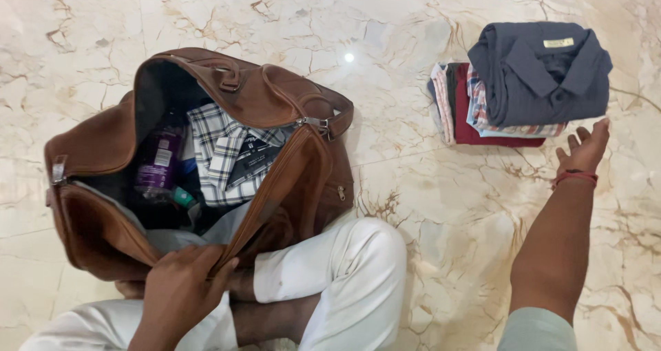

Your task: The person packs clothes into a brown leather bag by placing several folded shirts and a small dark pouch inside one by one, then zips the main compartment and side pocket closed.

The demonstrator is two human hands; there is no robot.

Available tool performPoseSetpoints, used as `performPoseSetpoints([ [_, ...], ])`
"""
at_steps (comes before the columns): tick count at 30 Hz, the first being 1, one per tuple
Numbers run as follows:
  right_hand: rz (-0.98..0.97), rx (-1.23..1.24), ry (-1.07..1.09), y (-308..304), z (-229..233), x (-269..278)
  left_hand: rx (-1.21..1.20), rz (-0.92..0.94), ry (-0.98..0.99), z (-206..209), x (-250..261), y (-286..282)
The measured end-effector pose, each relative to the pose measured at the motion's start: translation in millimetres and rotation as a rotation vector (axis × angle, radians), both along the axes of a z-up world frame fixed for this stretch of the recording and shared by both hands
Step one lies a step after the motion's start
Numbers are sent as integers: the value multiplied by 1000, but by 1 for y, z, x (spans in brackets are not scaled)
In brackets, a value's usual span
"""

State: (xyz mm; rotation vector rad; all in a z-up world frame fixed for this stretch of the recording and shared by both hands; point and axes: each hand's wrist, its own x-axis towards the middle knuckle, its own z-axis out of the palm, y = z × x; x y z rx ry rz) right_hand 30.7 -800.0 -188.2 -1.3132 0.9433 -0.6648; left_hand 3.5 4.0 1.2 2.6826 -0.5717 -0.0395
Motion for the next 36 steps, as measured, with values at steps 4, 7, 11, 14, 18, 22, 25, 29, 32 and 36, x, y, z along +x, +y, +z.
performPoseSetpoints([
  [4, 125, 161, 0, -30, 3, 50, 71, 60, 90, -9, 3, 1],
  [7, 209, 236, -5, -44, -4, 97, 123, 94, 169, -19, 6, 0],
  [11, 288, 284, 8, -50, -14, 137, 249, 94, 309, -41, 11, 8],
  [14, 330, 293, 37, -61, -26, 147, 300, 52, 256, -66, 2, 23],
  [18, 340, 279, 60, -74, -38, 140, 324, 104, 226, -89, 0, 19],
  [22, 331, 314, 68, -43, -68, 131, 340, 125, 306, -66, 5, 5],
  [25, 328, 340, 60, -10, -82, 141, 200, 117, 216, -42, 10, -10],
  [29, 343, 374, 65, 44, -94, 147, 118, 51, 107, -21, 14, -24],
  [32, 338, 398, 76, 81, -100, 137, 56, -7, 24, -15, 11, -25],
  [36, 286, 379, 88, 121, -100, 104, -5, 0, 20, -14, 1, -22],
])
